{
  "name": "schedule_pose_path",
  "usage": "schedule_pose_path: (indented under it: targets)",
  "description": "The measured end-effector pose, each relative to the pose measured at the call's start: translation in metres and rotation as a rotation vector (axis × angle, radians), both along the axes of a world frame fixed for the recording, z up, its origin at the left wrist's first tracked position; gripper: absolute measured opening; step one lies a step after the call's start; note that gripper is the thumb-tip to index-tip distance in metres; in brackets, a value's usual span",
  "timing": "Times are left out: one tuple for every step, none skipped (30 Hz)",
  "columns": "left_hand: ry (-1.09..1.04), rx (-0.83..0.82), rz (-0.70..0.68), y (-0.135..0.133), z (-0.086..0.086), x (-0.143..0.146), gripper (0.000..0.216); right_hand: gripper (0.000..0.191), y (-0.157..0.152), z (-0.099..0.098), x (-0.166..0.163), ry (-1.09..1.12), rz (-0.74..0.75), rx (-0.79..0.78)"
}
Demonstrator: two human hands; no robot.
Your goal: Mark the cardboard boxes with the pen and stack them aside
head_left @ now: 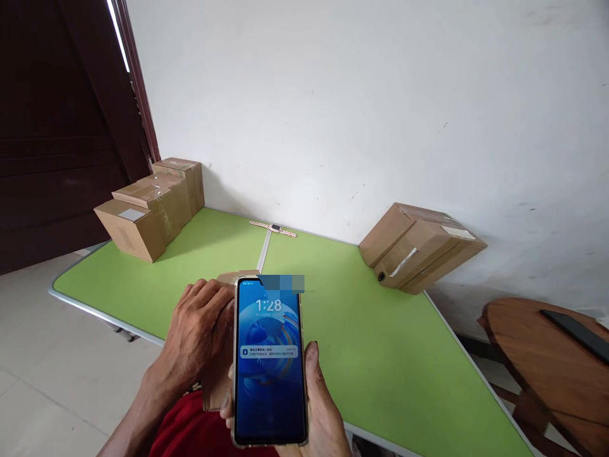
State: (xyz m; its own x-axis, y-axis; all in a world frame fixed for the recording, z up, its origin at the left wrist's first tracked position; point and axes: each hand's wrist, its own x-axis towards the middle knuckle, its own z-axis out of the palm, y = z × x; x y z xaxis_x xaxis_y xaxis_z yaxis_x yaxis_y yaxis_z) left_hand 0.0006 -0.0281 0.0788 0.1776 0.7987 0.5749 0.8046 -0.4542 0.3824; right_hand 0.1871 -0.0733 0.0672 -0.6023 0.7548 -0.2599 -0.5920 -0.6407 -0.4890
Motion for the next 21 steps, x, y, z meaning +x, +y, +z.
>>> schedule_pose_path:
  targets:
    - [0.001,-0.001,-0.002,0.0,0.0,0.0,0.029,0.081,-0.001,-0.001,0.002,0.001,-0.021,-0.01]
    - [0.002,-0.004,-0.004,0.0,0.0,0.0,0.028,0.079,-0.001,-0.001,0.004,-0.004,-0.043,-0.018]
    - [0.002,-0.008,-0.007,0.0,0.0,-0.001,0.027,0.076,-0.002,0.0,0.008,-0.014,-0.067,-0.021]
    - [-0.001,-0.012,-0.009,0.0,0.0,-0.002,0.027,0.075,-0.003,0.0,0.012,-0.029,-0.092,-0.02]
    - [-0.005,-0.013,-0.01,0.001,0.0,-0.003,0.026,0.075,-0.003,0.001,0.017,-0.047,-0.119,-0.017]
    - [-0.01,-0.012,-0.011,0.001,0.001,-0.004,0.026,0.075,-0.003,0.002,0.022,-0.065,-0.145,-0.015]
    - [-0.015,-0.009,-0.012,0.001,0.001,-0.005,0.026,0.075,-0.003,0.002,0.029,-0.08,-0.177,-0.014]
    - [-0.019,-0.005,-0.011,0.002,0.001,-0.007,0.026,0.074,-0.001,0.002,0.035,-0.094,-0.222,-0.017]
    - [-0.021,0.002,-0.012,0.002,0.001,-0.009,0.026,0.072,0.002,0.001,0.043,-0.109,-0.275,-0.022]
    - [-0.022,0.012,-0.014,0.003,0.001,-0.01,0.026,0.07,0.007,-0.003,0.05,-0.131,-0.328,-0.025]
    - [-0.022,0.023,-0.018,0.004,0.0,-0.011,0.027,0.068,0.014,-0.008,0.058,-0.16,-0.381,-0.025]
    - [-0.022,0.034,-0.021,0.004,0.0,-0.013,0.027,0.067,0.024,-0.015,0.065,-0.196,-0.433,-0.02]
    - [-0.02,0.043,-0.024,0.005,-0.001,-0.013,0.028,0.067,0.036,-0.024,0.073,-0.239,-0.48,-0.011]
    - [-0.017,0.051,-0.028,0.005,-0.001,-0.014,0.028,0.066,0.049,-0.035,0.08,-0.284,-0.516,-0.006]
    - [-0.013,0.053,-0.033,0.006,-0.002,-0.014,0.028,0.063,0.064,-0.047,0.087,-0.323,-0.564,-0.001]
    - [-0.009,0.056,-0.036,0.006,-0.002,-0.015,0.027,0.059,0.079,-0.06,0.093,-0.363,-0.594,-0.014]
    - [-0.004,0.061,-0.039,0.006,-0.002,-0.015,0.027,0.054,0.094,-0.072,0.098,-0.403,-0.601,-0.044]
    - [0.0,0.066,-0.04,0.006,-0.002,-0.015,0.026,0.051,0.109,-0.084,0.104,-0.425,-0.604,-0.067]
    - [0.003,0.073,-0.04,0.006,-0.002,-0.015,0.026,0.049,0.122,-0.094,0.108,-0.445,-0.599,-0.091]
    - [0.007,0.079,-0.038,0.005,-0.002,-0.015,0.026,0.048,0.134,-0.103,0.112,-0.46,-0.59,-0.112]
    - [0.01,0.082,-0.035,0.005,-0.001,-0.015,0.026,0.048,0.144,-0.11,0.115,-0.471,-0.581,-0.129]
